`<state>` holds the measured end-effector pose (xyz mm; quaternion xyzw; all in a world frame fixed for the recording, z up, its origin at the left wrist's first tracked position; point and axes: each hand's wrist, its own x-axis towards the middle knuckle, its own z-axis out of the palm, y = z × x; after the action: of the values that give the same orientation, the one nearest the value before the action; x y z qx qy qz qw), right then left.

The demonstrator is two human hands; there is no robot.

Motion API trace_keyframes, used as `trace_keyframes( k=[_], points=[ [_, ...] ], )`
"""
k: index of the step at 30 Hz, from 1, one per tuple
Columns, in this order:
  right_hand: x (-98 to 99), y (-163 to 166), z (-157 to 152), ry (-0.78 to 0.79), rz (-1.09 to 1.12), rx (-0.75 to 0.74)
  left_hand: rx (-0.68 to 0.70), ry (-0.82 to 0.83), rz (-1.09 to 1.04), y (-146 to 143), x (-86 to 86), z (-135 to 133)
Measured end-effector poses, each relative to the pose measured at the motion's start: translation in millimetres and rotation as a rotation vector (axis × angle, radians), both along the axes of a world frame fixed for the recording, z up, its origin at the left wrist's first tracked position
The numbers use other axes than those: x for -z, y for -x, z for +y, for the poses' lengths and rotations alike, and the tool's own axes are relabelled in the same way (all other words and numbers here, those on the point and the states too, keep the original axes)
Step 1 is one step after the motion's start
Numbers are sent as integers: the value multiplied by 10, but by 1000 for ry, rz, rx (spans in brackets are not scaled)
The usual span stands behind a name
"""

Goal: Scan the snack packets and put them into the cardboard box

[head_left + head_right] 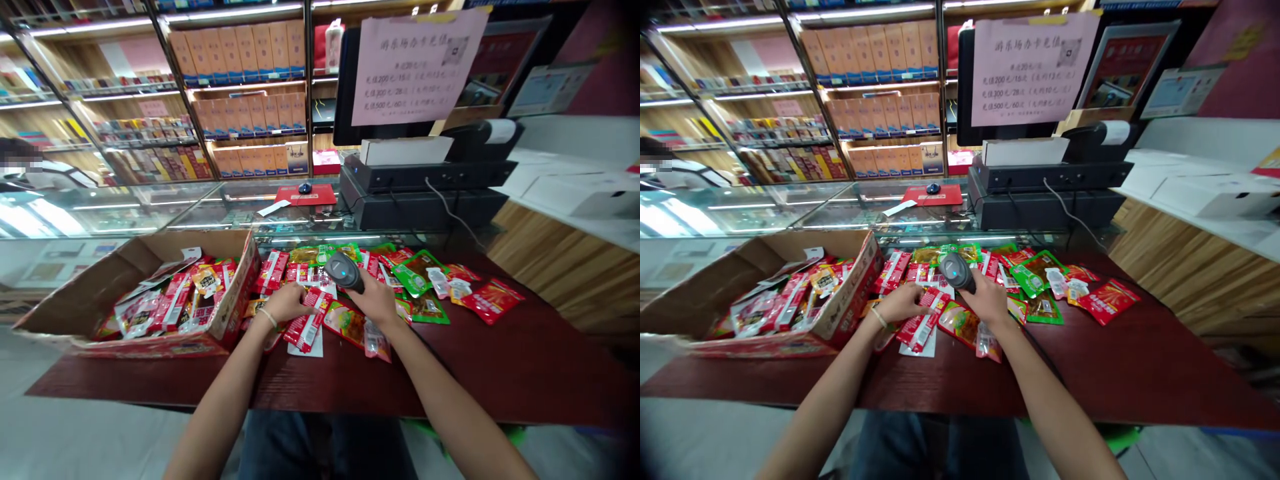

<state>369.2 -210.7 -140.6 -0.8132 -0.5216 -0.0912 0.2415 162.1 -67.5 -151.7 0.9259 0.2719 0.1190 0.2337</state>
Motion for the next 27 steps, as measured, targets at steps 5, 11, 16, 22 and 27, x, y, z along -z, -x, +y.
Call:
trace_keyframes(
  k=[5, 11, 16, 22, 27],
  points=[
    [0, 24, -10, -21, 1, 17, -167, 180, -291, 4, 25, 43],
    [-22, 49, -33, -74, -3, -2, -487, 862, -944, -47, 4, 86],
    [-19, 59, -36, -104, -26, -21, -326, 1312, -1204, -92, -5, 66],
    [19, 41, -39, -151, -76, -41, -301, 1298, -1361, -144, -3, -13],
    [35, 35, -39, -198, -81, -114, -407, 1276, -1445, -194, 64, -18]
  ],
)
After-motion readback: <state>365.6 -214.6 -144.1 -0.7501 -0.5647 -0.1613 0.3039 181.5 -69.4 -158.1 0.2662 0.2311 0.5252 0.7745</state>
